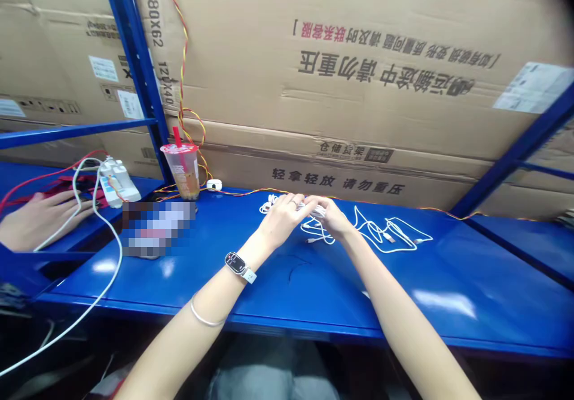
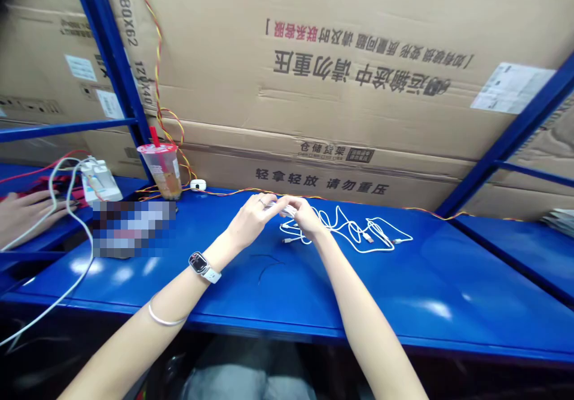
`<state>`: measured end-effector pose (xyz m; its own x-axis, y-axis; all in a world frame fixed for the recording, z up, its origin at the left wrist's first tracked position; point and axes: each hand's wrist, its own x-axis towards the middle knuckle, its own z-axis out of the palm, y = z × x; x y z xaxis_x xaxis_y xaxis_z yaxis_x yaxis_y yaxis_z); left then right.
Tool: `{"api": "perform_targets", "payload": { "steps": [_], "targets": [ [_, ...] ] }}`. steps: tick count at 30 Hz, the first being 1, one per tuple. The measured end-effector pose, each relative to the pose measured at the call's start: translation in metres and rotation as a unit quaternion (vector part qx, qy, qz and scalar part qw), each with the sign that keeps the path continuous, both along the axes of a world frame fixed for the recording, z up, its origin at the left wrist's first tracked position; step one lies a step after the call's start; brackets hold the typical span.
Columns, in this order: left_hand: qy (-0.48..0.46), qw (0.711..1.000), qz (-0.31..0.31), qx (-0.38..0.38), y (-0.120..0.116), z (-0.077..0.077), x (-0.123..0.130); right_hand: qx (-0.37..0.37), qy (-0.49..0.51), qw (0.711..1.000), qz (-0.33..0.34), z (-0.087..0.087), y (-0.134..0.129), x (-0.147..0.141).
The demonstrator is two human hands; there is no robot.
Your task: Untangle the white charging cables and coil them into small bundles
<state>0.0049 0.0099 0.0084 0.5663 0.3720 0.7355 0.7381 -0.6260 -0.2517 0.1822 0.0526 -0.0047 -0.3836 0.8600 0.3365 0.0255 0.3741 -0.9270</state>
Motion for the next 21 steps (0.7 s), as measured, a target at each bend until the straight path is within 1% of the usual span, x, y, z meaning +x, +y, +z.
{"api": "perform_targets", "payload": {
  "steps": [6, 11, 15, 19, 21],
  "targets": [
    [0.029, 0.999, -0.009, 0.025, -0.007, 0.005, 0.002, -0.050, -0.008, 0.999, 0.016, 0.009, -0.005, 0.009],
    [0.066, 0.996, -0.043, 0.041, -0.013, 0.005, 0.009, -0.056, -0.074, 0.993, 0.078, 0.023, -0.012, 0.026],
    [0.073, 0.994, -0.072, 0.042, -0.011, 0.001, 0.011, -0.057, -0.097, 0.990, 0.086, 0.030, -0.016, 0.031],
    [0.058, 0.997, -0.053, 0.022, -0.008, 0.000, 0.010, -0.046, -0.125, 0.988, 0.079, 0.033, -0.018, 0.026],
    [0.068, 0.997, -0.044, 0.006, -0.008, 0.000, 0.009, -0.039, -0.147, 0.985, 0.079, 0.035, -0.020, 0.023]
  ]
}}
